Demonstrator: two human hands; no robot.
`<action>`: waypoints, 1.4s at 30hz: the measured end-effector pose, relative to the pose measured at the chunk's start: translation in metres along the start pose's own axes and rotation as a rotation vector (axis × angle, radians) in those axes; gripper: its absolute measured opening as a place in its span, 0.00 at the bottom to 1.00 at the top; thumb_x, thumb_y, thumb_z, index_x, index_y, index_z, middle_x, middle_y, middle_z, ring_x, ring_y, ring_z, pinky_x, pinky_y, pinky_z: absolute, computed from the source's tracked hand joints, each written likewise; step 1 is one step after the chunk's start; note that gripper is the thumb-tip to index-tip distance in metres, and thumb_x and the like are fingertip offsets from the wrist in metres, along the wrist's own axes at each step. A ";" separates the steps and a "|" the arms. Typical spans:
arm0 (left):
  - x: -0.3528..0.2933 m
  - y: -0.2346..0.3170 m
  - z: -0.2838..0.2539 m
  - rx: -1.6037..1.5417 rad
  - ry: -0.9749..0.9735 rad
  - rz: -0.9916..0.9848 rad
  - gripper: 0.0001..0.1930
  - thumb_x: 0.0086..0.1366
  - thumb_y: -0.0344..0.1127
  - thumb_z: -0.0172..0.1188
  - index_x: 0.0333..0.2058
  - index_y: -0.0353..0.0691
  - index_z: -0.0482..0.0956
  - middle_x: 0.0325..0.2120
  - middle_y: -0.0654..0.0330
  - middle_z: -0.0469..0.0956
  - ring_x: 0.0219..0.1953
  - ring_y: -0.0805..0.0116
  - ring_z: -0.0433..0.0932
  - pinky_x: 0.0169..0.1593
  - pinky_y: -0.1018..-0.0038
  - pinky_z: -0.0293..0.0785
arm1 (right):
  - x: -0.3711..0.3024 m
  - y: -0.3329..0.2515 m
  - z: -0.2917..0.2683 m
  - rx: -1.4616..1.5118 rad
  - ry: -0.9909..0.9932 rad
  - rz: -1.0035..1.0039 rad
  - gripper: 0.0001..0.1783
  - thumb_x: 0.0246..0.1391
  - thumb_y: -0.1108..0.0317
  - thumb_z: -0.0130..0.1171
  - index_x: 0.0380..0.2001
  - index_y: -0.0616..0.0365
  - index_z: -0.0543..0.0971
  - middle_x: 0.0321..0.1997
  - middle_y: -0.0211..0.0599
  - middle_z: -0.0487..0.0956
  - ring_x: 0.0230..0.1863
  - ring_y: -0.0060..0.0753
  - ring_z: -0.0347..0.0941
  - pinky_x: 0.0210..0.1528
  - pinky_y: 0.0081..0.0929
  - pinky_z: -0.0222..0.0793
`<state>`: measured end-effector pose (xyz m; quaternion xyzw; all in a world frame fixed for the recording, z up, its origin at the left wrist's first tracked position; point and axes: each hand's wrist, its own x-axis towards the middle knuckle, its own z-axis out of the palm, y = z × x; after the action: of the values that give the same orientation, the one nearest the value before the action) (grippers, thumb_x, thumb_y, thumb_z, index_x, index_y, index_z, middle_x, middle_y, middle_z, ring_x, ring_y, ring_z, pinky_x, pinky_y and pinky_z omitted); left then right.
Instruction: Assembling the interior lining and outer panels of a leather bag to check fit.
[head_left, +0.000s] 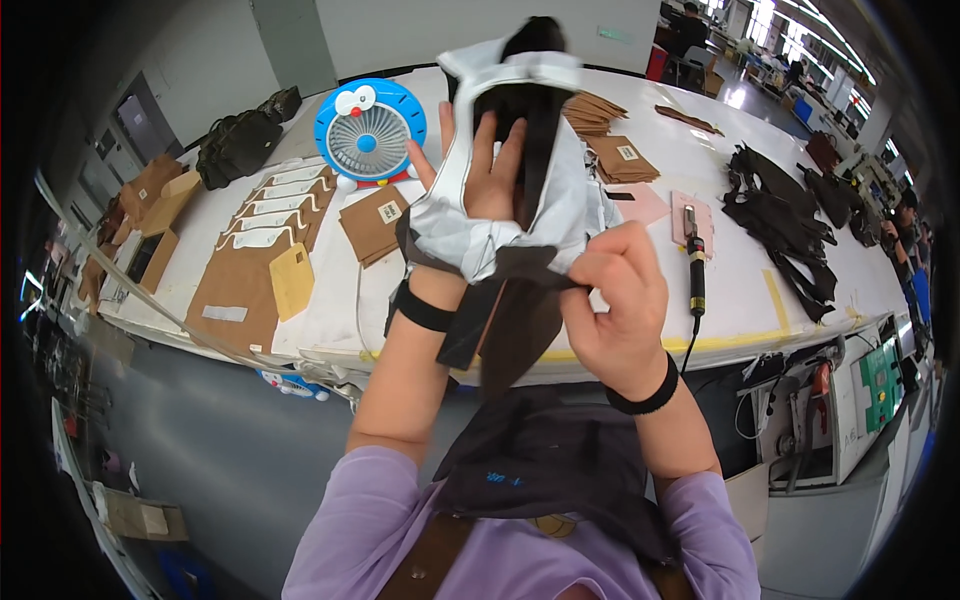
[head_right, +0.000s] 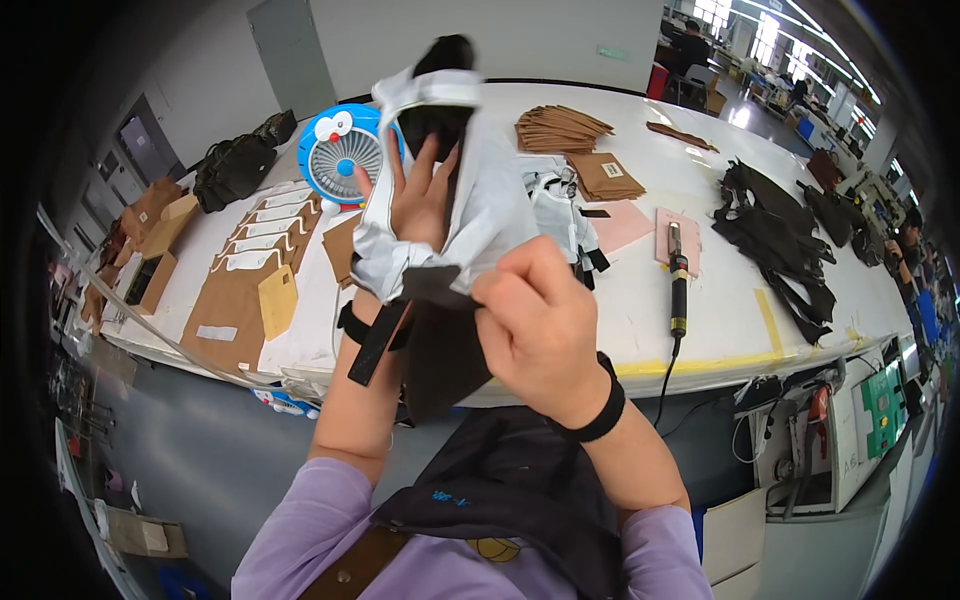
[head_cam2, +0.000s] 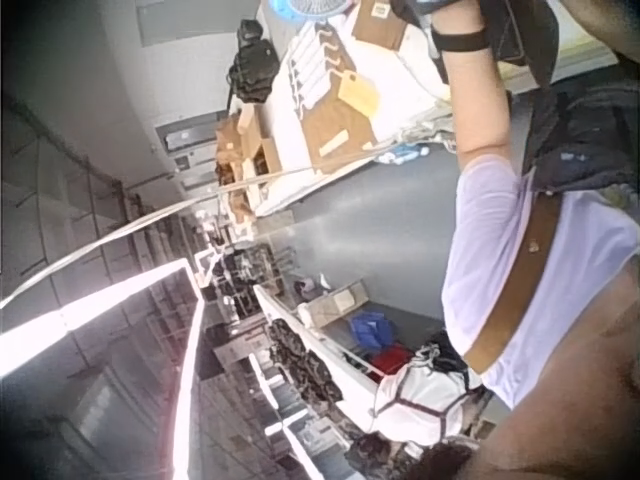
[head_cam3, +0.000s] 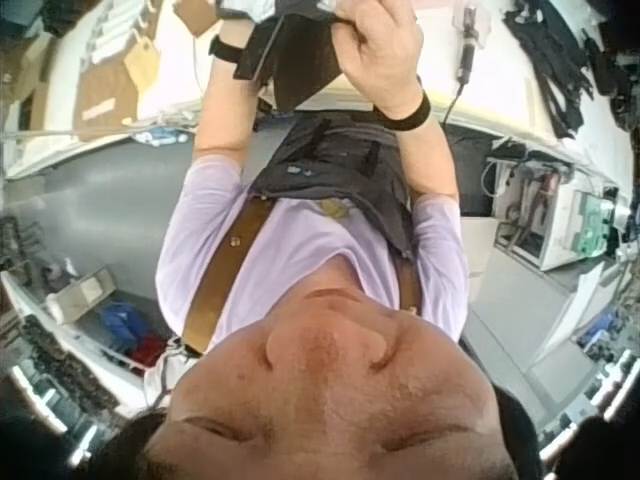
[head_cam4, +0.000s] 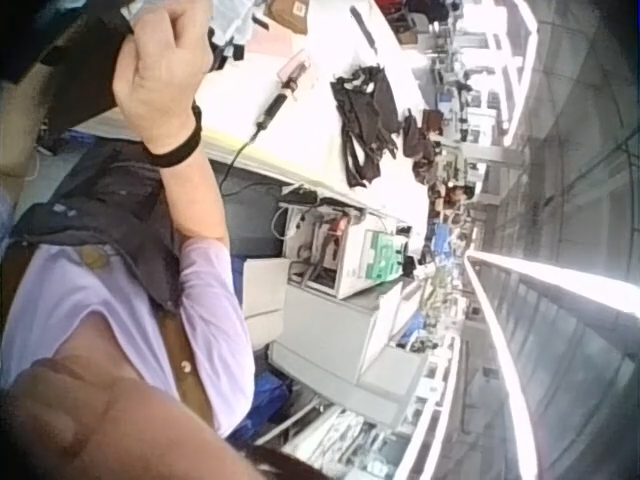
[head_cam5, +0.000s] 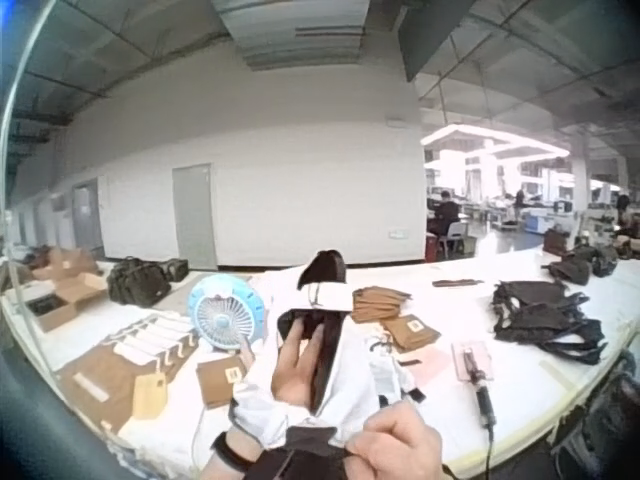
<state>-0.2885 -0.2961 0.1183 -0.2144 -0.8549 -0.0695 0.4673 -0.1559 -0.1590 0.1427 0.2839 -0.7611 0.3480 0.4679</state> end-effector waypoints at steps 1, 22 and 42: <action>0.001 0.003 -0.021 -0.093 0.084 0.062 0.27 0.57 0.41 0.56 0.58 0.45 0.71 0.60 0.49 0.68 0.69 0.39 0.52 0.66 0.35 0.33 | -0.001 0.004 0.002 -0.027 0.100 -0.018 0.14 0.34 0.87 0.56 0.26 0.60 0.74 0.30 0.39 0.68 0.23 0.36 0.68 0.23 0.26 0.64; -0.119 -0.039 -0.031 -0.832 -0.621 -0.088 0.37 0.49 0.33 0.72 0.59 0.39 0.67 0.55 0.50 0.68 0.58 0.53 0.68 0.60 0.65 0.64 | -0.124 0.123 -0.029 0.428 -0.206 0.901 0.25 0.53 0.83 0.51 0.56 0.58 0.70 0.49 0.32 0.77 0.49 0.24 0.72 0.47 0.21 0.70; -0.091 -0.059 -0.008 -1.788 -0.749 -0.706 0.20 0.57 0.26 0.64 0.48 0.38 0.72 0.33 0.65 0.76 0.37 0.78 0.76 0.41 0.79 0.73 | -0.077 0.097 -0.009 -0.090 -0.277 0.453 0.08 0.53 0.76 0.57 0.37 0.59 0.74 0.34 0.43 0.73 0.35 0.49 0.72 0.37 0.35 0.69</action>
<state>-0.2646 -0.3791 0.0520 -0.2281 -0.5959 -0.7419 -0.2062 -0.1937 -0.0856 0.0500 0.1300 -0.8767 0.3677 0.2816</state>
